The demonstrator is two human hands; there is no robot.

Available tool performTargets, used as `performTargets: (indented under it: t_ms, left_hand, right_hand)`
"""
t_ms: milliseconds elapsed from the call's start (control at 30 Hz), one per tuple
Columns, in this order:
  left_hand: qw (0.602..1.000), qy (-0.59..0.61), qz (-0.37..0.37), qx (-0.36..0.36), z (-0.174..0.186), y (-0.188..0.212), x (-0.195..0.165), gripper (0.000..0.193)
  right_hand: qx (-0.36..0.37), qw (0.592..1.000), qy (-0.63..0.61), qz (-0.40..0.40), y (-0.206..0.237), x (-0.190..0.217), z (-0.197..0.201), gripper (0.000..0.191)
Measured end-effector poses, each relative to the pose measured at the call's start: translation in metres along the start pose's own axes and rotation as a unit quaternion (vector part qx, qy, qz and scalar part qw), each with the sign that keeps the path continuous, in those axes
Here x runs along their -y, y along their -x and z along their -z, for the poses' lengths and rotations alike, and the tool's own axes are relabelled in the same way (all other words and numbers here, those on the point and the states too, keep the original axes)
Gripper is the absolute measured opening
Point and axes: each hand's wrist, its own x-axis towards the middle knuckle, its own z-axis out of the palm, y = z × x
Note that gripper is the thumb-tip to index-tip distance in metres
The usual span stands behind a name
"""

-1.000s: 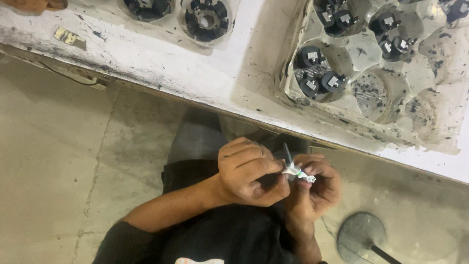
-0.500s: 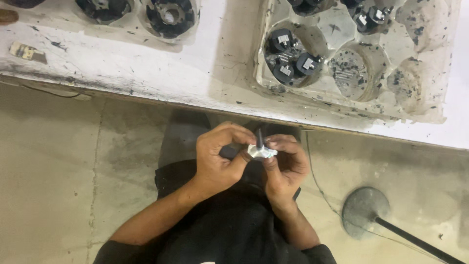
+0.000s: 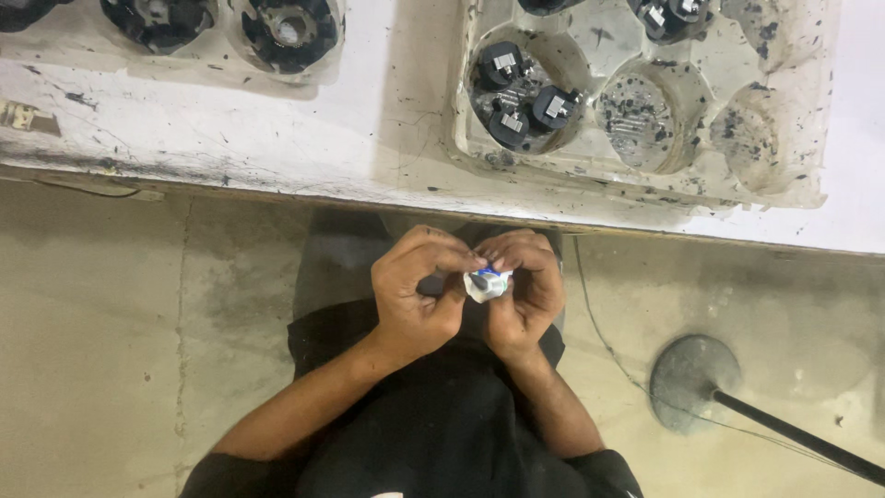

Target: The person sits on the floor in front of trays of black motor rotor components. They pick up a component, apply adhesive from a tube onto its hub, and place it back into the tray, repeating this for multiple components one at a time.

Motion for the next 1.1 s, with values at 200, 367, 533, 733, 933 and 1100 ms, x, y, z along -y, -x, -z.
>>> performTargets:
  t_ms: [200,367,533,733,933,1100]
  left_hand:
    - [0.999,0.030,0.020,-0.017,-0.008,0.005,0.009,0.023]
    - [0.999,0.034,0.028,-0.027,-0.008,0.008,0.021,0.022]
    - [0.999,0.043,0.017,-0.028,-0.007,0.007,0.025,0.019]
    - [0.999,0.021,0.001,-0.029,-0.004,0.010,0.025,0.017]
    - [0.998,0.031,-0.043,-0.046,0.001,0.015,0.034,0.011]
    - [0.992,0.099,0.051,-0.056,0.001,0.027,0.038,0.012]
  right_hand:
    - [-0.018,1.000,-0.002,0.009,0.005,-0.010,-0.005,0.012]
    - [-0.022,1.000,-0.014,0.008,0.010,-0.014,-0.008,0.015]
    - [-0.032,0.999,0.005,0.011,0.015,-0.020,-0.012,0.017]
    - [-0.042,0.999,0.001,0.021,0.015,-0.024,-0.014,0.015]
    - [-0.010,0.998,0.026,0.057,0.016,-0.019,-0.019,0.012]
    - [-0.005,0.998,0.025,0.063,0.017,-0.021,-0.021,0.012]
